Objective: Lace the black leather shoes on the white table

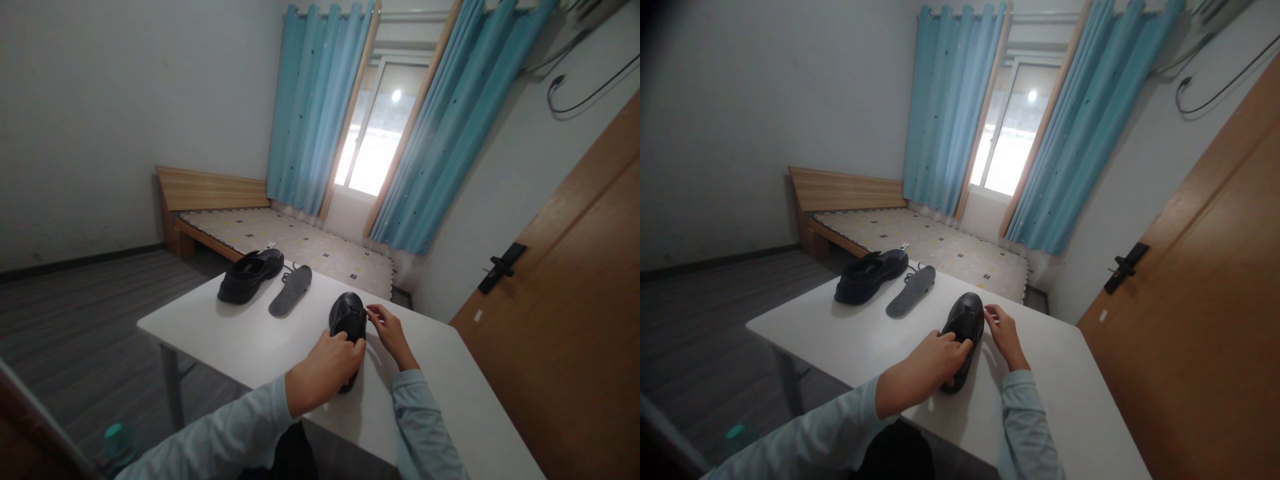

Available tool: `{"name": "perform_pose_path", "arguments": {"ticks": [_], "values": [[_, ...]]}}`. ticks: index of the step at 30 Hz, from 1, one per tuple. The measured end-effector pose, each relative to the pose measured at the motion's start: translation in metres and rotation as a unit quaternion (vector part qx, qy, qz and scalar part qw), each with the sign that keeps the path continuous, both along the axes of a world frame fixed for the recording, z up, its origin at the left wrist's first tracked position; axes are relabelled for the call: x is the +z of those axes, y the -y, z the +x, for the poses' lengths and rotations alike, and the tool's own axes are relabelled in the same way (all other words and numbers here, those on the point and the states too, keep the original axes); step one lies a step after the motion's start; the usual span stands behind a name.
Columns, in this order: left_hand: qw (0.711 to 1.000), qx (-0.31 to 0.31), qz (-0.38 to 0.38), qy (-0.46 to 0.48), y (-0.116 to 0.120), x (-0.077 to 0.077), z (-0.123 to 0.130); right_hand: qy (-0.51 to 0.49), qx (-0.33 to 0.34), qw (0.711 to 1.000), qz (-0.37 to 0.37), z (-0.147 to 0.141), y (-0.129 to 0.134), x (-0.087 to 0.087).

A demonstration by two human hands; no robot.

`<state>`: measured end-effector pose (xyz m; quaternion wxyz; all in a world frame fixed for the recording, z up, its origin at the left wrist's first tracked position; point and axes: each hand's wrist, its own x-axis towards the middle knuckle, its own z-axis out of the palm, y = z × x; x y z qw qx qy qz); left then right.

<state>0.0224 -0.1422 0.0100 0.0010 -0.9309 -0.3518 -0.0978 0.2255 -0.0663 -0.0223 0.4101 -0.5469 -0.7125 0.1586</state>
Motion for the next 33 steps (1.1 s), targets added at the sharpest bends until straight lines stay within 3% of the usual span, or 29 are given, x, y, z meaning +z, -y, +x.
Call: {"name": "perform_pose_path", "arguments": {"ticks": [6,13,26,33], "values": [[1.000,0.014,-0.010,-0.016,-0.007,0.022,-0.021,0.087,-0.029,0.996,0.011,0.004,-0.003,-0.008],[0.999,-0.008,-0.018,0.045,-0.020,0.044,-0.060,0.130,-0.018,0.991,-0.005,0.001,-0.001,-0.007],[0.990,0.080,0.019,0.118,-0.038,0.054,-0.095,0.149,-0.020,0.989,-0.014,0.005,-0.003,-0.014],[0.980,0.139,0.059,0.133,-0.055,0.044,-0.109,0.166,-0.018,0.986,-0.022,0.006,-0.003,-0.016]]}}
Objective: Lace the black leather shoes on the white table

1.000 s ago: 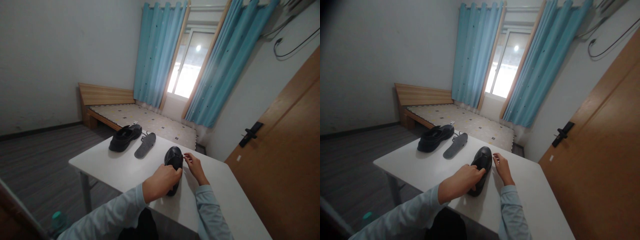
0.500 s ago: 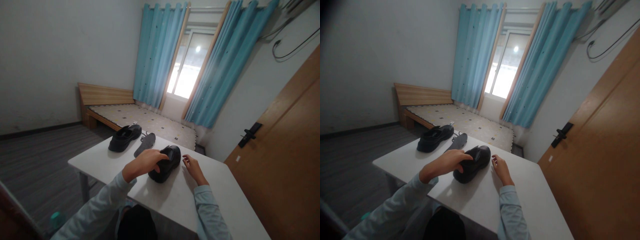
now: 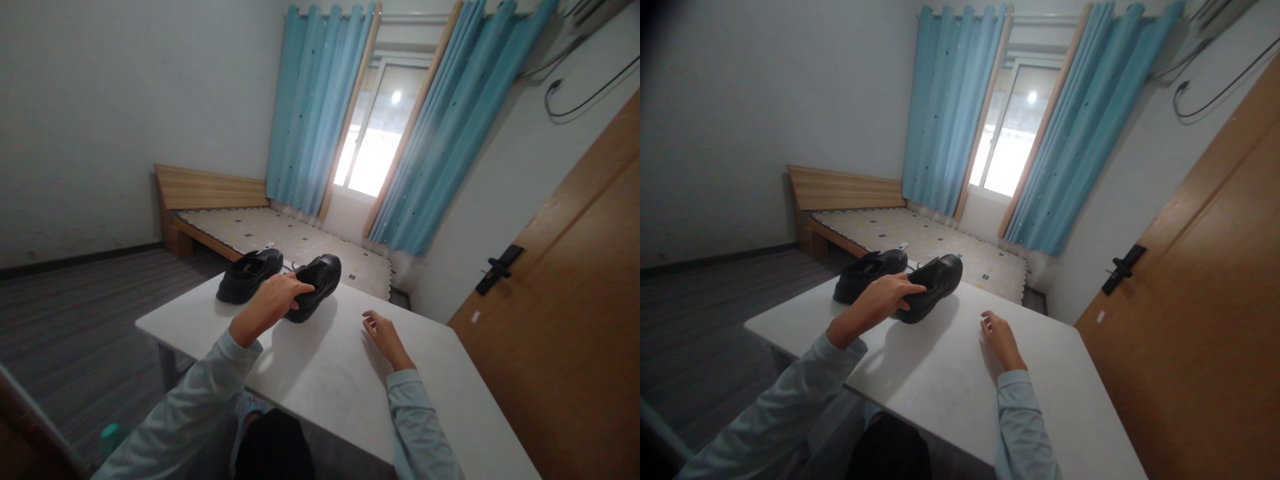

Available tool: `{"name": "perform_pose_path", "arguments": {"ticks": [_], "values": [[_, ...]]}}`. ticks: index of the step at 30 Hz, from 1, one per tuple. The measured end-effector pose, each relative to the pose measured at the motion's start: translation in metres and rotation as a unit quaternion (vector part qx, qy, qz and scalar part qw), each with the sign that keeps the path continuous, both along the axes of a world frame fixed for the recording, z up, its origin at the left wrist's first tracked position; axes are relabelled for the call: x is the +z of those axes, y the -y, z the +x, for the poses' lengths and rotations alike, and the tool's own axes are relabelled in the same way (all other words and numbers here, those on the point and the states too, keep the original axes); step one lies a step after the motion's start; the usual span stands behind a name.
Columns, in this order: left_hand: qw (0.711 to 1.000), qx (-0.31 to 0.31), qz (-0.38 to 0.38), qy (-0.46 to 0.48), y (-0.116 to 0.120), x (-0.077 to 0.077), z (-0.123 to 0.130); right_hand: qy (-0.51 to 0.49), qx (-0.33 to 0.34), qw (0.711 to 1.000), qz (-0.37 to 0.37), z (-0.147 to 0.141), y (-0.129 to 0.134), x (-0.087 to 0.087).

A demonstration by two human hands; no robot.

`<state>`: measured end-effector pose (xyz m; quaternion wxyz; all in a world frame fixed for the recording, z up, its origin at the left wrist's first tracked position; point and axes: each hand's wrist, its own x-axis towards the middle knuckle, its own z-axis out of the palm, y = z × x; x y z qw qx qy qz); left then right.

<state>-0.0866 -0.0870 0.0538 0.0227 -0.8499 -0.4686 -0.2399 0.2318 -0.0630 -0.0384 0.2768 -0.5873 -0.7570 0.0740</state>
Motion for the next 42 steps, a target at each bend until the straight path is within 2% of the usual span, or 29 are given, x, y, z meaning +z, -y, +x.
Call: {"name": "perform_pose_path", "arguments": {"ticks": [10,13,23,28,31,36,40,42], "values": [[0.996,0.090,-0.014,-0.025,-0.021,-0.041,-0.025,0.024,-0.016,0.999,-0.022,-0.001,-0.001,-0.001],[0.993,0.111,-0.003,-0.039,-0.023,-0.047,-0.028,0.028,-0.023,0.999,-0.033,-0.002,-0.001,-0.001],[0.979,0.181,0.027,-0.088,-0.020,-0.041,-0.014,0.040,-0.016,0.999,-0.033,-0.005,0.000,-0.002],[0.976,0.197,0.021,-0.088,-0.021,-0.031,0.002,0.045,-0.011,0.998,-0.032,-0.008,0.001,-0.001],[0.983,0.161,0.044,-0.075,-0.021,-0.024,0.017,0.042,-0.001,0.999,-0.022,-0.009,0.002,0.000],[0.998,0.000,0.009,-0.055,-0.015,-0.025,0.049,0.036,0.004,0.999,-0.016,-0.010,0.003,0.003],[0.988,-0.148,-0.015,-0.040,-0.009,-0.041,0.081,0.028,0.018,0.999,-0.001,-0.011,0.003,0.004],[0.982,-0.184,-0.018,-0.048,-0.007,-0.055,0.096,0.022,0.023,0.999,0.003,-0.011,0.003,0.004]]}}
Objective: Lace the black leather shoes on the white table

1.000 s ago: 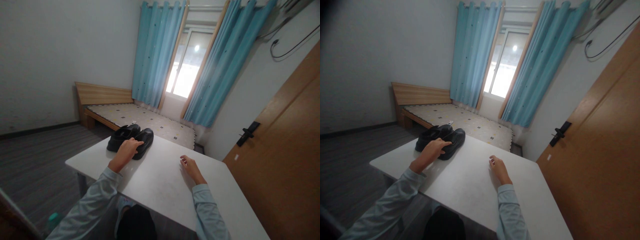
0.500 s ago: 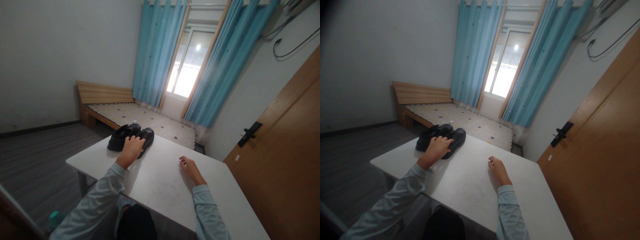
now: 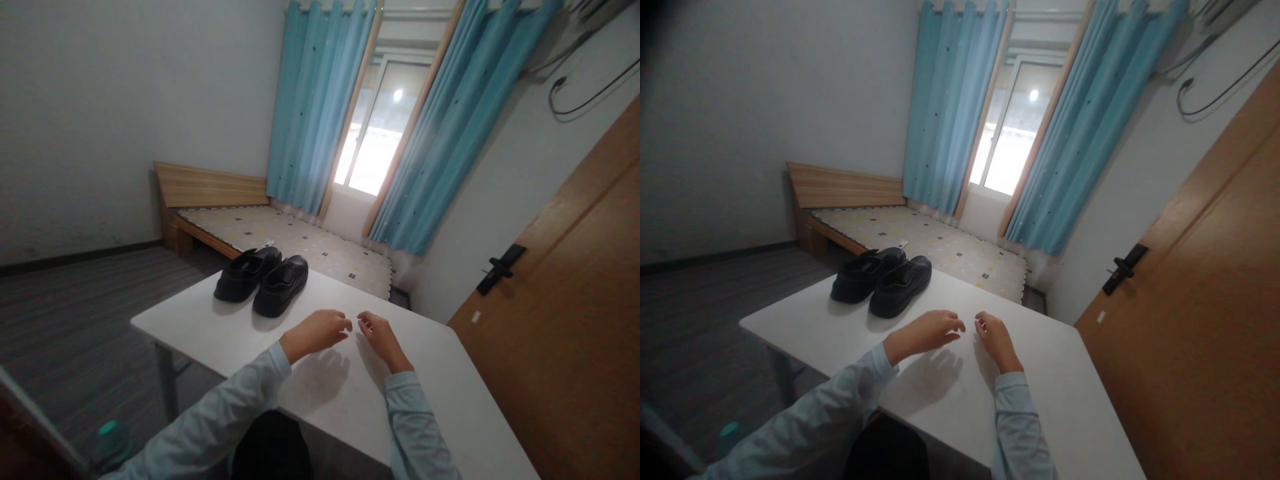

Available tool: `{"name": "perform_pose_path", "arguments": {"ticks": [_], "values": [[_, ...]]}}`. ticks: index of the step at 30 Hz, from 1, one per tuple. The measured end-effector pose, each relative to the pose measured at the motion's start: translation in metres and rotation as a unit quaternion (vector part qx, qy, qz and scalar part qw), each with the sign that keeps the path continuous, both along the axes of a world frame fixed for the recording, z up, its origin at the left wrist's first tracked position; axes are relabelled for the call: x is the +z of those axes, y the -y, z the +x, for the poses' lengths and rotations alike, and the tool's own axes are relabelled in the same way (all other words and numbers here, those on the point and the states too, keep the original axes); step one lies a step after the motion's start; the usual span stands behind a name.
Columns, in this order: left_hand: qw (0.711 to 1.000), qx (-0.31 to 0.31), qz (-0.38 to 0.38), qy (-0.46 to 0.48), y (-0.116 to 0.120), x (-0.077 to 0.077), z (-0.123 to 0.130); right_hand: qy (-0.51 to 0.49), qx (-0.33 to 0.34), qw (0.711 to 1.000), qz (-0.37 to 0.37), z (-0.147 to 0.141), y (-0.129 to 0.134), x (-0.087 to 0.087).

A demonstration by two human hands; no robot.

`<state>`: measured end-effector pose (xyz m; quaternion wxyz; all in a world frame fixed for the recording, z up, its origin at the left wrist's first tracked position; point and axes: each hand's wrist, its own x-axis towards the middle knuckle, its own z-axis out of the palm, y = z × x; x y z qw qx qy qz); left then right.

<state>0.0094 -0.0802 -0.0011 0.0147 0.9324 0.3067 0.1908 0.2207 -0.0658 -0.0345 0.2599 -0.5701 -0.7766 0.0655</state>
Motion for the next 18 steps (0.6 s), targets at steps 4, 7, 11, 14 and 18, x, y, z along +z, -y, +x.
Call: {"name": "perform_pose_path", "arguments": {"ticks": [4,7,11,14,18], "values": [[1.000,-0.005,-0.001,-0.028,0.000,-0.025,0.018,-0.003,0.000,1.000,0.006,0.000,0.000,0.001],[1.000,-0.004,-0.015,-0.020,-0.001,-0.034,0.019,0.019,-0.006,1.000,0.017,-0.001,0.002,0.003],[1.000,-0.005,-0.026,-0.014,0.000,-0.033,0.015,0.050,-0.013,0.998,0.027,-0.003,0.005,0.006],[0.999,0.001,-0.031,-0.012,-0.002,-0.031,0.013,0.060,-0.017,0.998,0.030,-0.003,0.005,0.007],[0.999,0.034,-0.006,-0.014,-0.004,-0.024,0.009,0.074,-0.023,0.997,0.028,-0.002,0.005,0.006]]}}
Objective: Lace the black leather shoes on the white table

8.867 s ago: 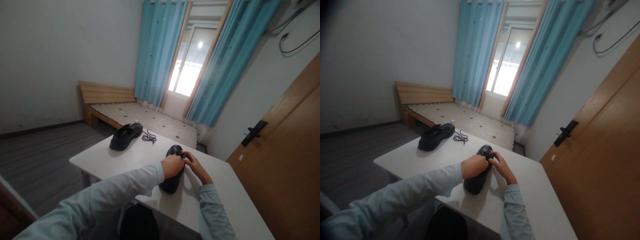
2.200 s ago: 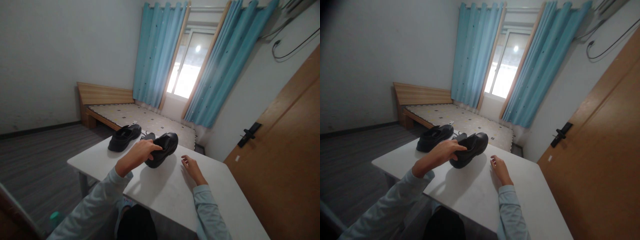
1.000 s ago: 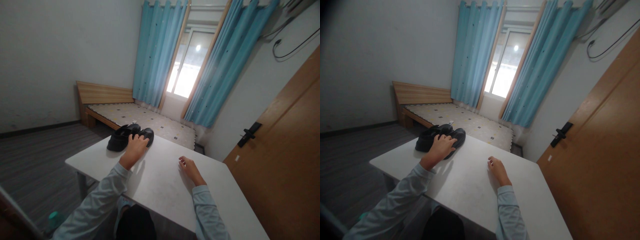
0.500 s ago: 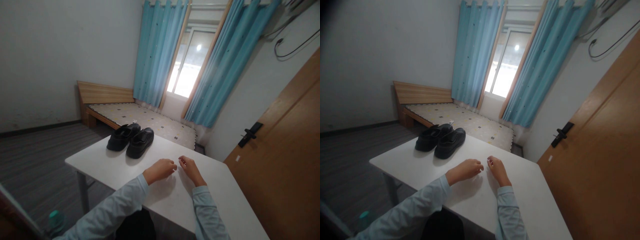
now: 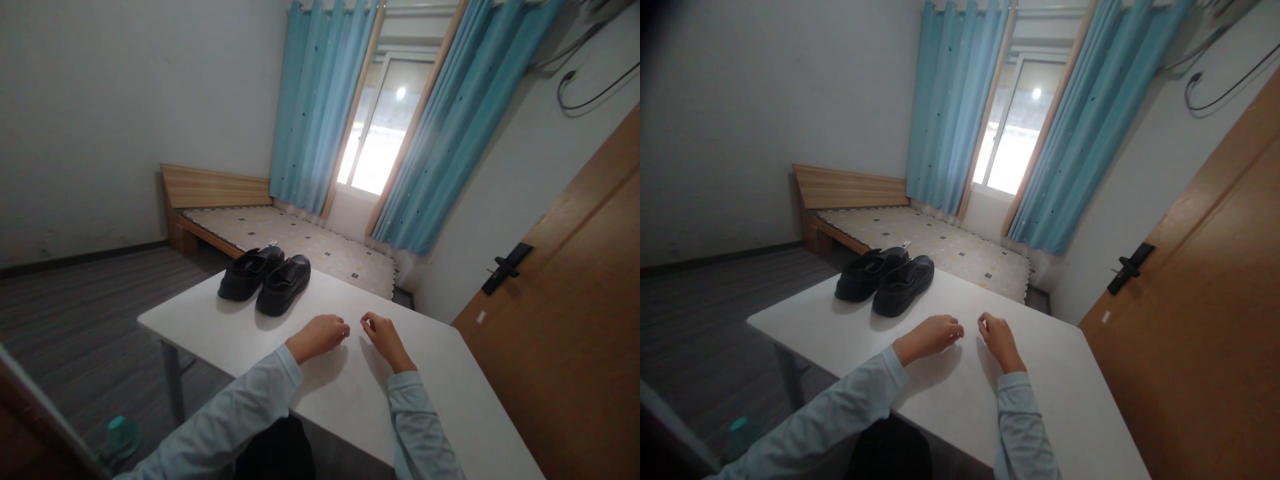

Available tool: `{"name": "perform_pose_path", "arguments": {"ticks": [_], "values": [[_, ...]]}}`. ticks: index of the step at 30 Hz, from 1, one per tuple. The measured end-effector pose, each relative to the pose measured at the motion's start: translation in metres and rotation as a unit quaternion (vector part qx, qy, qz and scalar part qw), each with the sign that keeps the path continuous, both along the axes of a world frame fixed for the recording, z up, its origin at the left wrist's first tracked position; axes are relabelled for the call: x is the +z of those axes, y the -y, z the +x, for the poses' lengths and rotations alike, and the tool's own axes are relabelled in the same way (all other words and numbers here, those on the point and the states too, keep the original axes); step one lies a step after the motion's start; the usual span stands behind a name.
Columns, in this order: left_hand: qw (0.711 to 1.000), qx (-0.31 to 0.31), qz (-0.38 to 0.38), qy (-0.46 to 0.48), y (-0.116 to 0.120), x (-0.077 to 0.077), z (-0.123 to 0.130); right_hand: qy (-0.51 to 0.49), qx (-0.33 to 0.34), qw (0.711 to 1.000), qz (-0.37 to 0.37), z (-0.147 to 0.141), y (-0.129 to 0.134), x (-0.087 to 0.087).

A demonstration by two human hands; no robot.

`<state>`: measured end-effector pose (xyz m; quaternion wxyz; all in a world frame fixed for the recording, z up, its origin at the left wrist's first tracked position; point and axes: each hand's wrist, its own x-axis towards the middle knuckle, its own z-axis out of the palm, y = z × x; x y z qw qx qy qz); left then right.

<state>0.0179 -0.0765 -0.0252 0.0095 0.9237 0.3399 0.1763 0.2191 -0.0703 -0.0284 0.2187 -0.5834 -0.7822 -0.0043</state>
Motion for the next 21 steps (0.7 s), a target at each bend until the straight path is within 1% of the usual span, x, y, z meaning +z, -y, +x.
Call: {"name": "perform_pose_path", "arguments": {"ticks": [2,4,8,11,13,15,18,21], "values": [[0.999,0.029,0.023,-0.005,0.000,0.009,-0.006,0.009,-0.005,1.000,-0.005,0.001,0.000,-0.001],[0.997,0.065,0.044,-0.001,0.001,0.021,-0.017,0.013,-0.008,1.000,-0.009,0.001,0.000,-0.001],[0.984,0.157,0.074,0.032,0.000,0.045,-0.049,0.006,-0.009,1.000,-0.011,0.001,0.000,-0.002],[0.966,0.239,0.095,0.037,-0.004,0.056,-0.075,0.003,-0.010,1.000,-0.014,0.003,-0.001,-0.003],[0.956,0.275,0.094,0.025,-0.007,0.058,-0.090,0.003,-0.011,1.000,-0.020,0.006,-0.003,-0.004],[0.953,0.290,0.089,0.020,-0.011,0.057,-0.102,-0.001,-0.012,1.000,-0.024,0.008,-0.004,-0.005],[0.956,0.284,0.075,0.023,-0.017,0.051,-0.114,-0.011,-0.011,1.000,-0.026,0.011,-0.004,-0.006],[0.961,0.273,0.036,0.007,-0.022,0.043,-0.121,-0.017,-0.009,0.999,-0.033,0.013,-0.004,-0.006]]}}
